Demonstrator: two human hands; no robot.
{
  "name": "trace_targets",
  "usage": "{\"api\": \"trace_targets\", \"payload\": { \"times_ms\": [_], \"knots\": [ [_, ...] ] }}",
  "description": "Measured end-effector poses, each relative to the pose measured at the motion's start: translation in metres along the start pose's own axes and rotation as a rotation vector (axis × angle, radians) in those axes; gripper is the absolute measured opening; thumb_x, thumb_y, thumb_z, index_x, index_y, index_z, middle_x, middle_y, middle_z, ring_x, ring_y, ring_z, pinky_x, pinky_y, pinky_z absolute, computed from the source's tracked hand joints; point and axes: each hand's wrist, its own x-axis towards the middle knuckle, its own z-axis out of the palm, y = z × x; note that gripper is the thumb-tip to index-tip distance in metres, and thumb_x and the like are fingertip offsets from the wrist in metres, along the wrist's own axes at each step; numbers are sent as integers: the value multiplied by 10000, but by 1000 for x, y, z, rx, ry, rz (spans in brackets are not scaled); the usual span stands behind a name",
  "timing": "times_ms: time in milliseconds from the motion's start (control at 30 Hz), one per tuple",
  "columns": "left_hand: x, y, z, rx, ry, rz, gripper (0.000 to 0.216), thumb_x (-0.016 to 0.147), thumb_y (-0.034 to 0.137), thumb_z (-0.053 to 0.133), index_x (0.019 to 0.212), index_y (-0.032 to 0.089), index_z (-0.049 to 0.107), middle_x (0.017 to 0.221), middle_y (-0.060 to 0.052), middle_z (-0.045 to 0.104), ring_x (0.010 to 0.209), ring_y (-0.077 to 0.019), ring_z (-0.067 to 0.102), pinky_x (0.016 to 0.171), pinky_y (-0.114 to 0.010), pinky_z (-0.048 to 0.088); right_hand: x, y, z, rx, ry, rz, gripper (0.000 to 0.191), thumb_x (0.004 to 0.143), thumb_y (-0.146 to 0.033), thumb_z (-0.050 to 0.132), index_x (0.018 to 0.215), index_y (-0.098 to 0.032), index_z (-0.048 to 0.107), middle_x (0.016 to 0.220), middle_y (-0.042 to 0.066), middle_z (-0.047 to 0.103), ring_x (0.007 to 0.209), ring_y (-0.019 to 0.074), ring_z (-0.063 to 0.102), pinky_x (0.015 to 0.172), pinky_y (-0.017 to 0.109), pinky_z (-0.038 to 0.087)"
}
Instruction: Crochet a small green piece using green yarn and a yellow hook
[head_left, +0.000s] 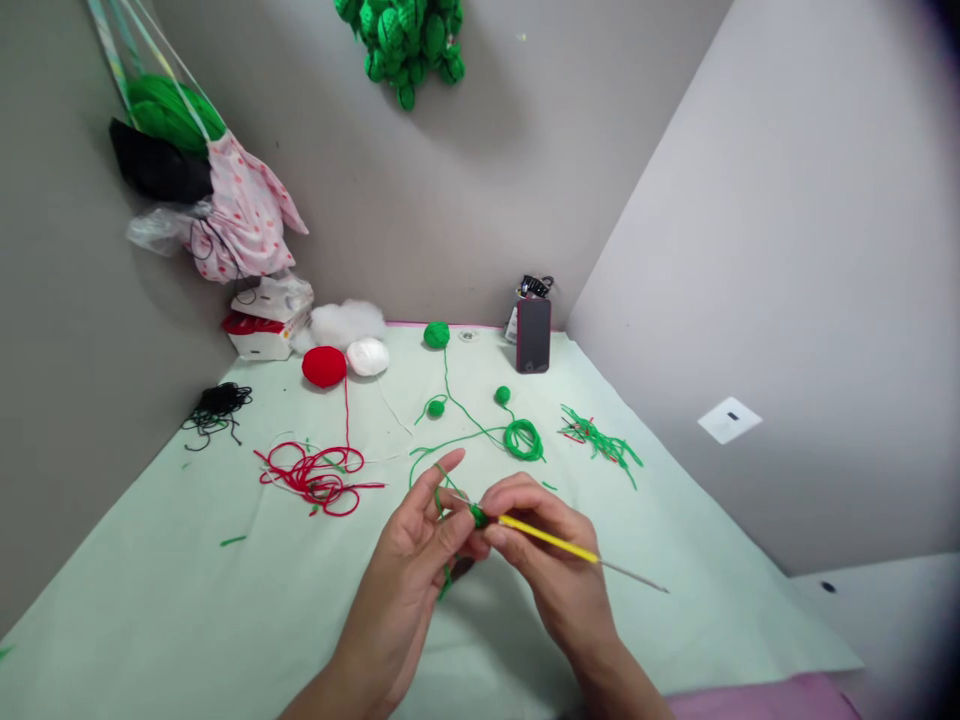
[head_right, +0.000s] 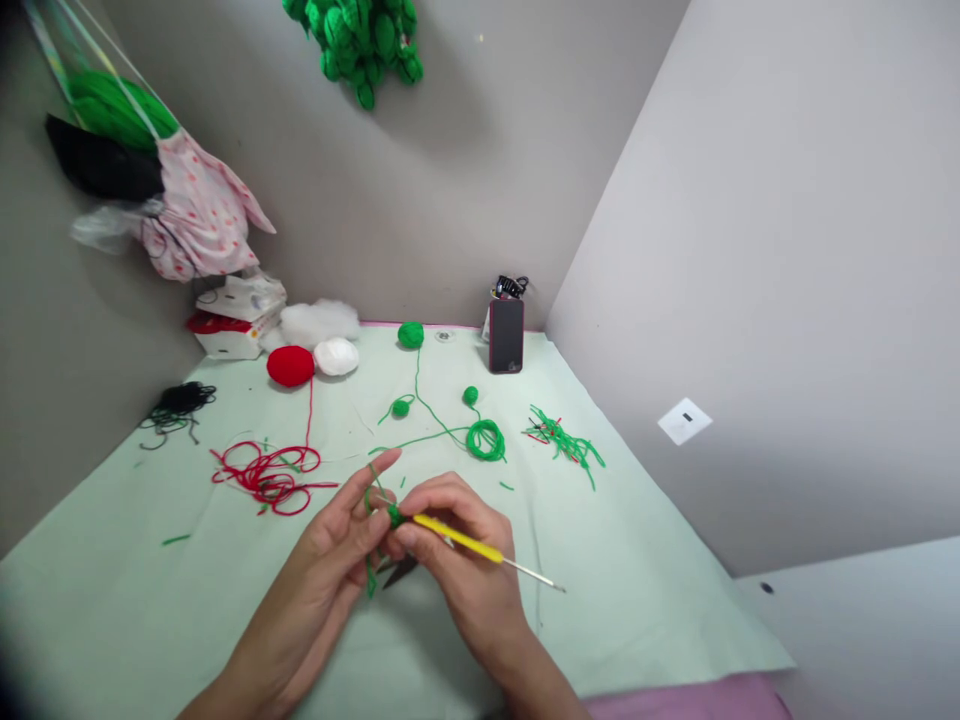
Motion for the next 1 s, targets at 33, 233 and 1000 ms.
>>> {"api": "trace_targets", "payload": {
  "times_ms": [33, 233, 1000],
  "knots": [
    [-1, 0, 0, 18, 0, 12, 535, 907, 315, 893, 1415, 336, 725, 880, 60, 673, 786, -95, 682, 862, -252, 527, 1, -1, 0, 4, 3, 1, 57, 857, -255, 905, 876, -258, 851, 840, 20, 757, 721, 140, 719, 644, 217, 605],
    [-2, 0, -1, 86, -55, 16, 483, 896, 390, 894, 1354, 303, 769, 811, 45, 668, 791, -139, 662, 923, -331, 489, 5, 2, 1, 230, 3, 305, 222, 786, -356, 966, 824, -228, 789, 691, -29, 718, 544, 115, 683, 573, 226, 552],
    [-7, 8, -2, 84, 35, 40, 737, 803, 247, 945, 1486, 282, 672, 852, 46, 671, 630, -93, 613, 764, -295, 526, -1, 5, 2, 30, -22, 21, 93, 966, -355, 814, 986, -313, 894, 916, 40, 796, 779, 160, 721, 672, 263, 608]
  ]
}}
